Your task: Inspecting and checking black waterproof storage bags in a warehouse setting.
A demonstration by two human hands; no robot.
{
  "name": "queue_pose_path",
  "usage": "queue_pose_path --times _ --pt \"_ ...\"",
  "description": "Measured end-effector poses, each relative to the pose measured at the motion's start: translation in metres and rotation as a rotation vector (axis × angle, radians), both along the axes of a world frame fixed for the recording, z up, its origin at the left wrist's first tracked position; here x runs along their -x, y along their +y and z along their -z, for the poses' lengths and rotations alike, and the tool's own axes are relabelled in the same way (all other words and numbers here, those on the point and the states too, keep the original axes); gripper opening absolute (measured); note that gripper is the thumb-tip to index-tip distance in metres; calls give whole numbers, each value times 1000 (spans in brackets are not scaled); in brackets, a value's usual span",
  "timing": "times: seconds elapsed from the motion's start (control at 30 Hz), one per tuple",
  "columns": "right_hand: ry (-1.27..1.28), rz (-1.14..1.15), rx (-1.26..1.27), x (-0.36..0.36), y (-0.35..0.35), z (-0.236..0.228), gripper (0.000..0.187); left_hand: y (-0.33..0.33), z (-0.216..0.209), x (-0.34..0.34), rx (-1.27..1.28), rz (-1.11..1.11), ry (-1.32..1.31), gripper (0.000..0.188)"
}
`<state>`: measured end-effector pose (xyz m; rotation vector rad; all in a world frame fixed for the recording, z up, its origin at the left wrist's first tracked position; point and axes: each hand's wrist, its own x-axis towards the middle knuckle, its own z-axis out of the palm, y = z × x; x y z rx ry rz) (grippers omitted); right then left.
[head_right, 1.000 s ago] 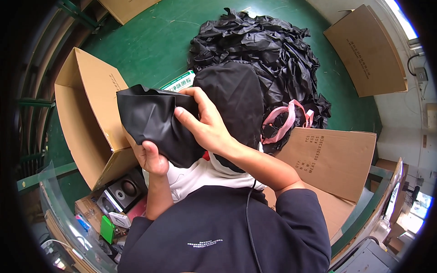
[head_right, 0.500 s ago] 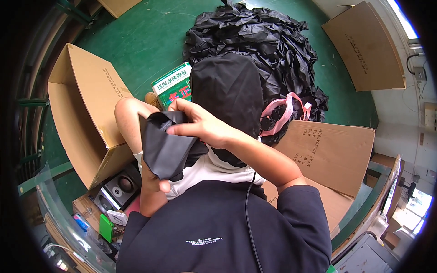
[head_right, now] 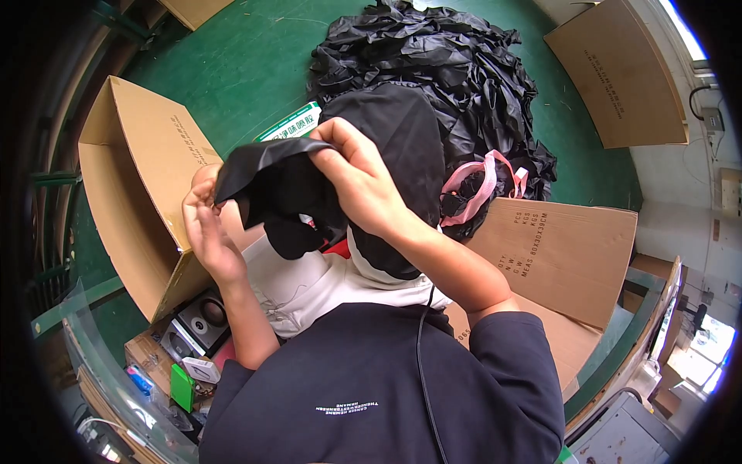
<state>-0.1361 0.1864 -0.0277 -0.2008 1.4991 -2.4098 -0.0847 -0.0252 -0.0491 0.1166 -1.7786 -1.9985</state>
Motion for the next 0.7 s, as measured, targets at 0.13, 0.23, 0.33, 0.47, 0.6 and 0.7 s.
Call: queue_pose_path --times 0.13,0.23,0.33,0.47,0.6,0.7 --pt "115 -95 -93 1 -10 1 14 29 -11 6 150 203 17 58" --pt "94 -119 -92 0 -10 -6 14 29 -7 13 107 194 -42 53" --pt "84 -166 -144 4 -4 -13 13 19 -9 16 297 195 -58 37" --pt "193 -160 -434 5 8 -18 25 -11 -18 6 109 474 -225 15" --pt "426 110 -743 4 10 -12 27 -38 -37 -9 -79 627 -222 39" --pt "227 -62 -602 4 15 -12 26 -50 -13 -14 -432 667 -35 42"
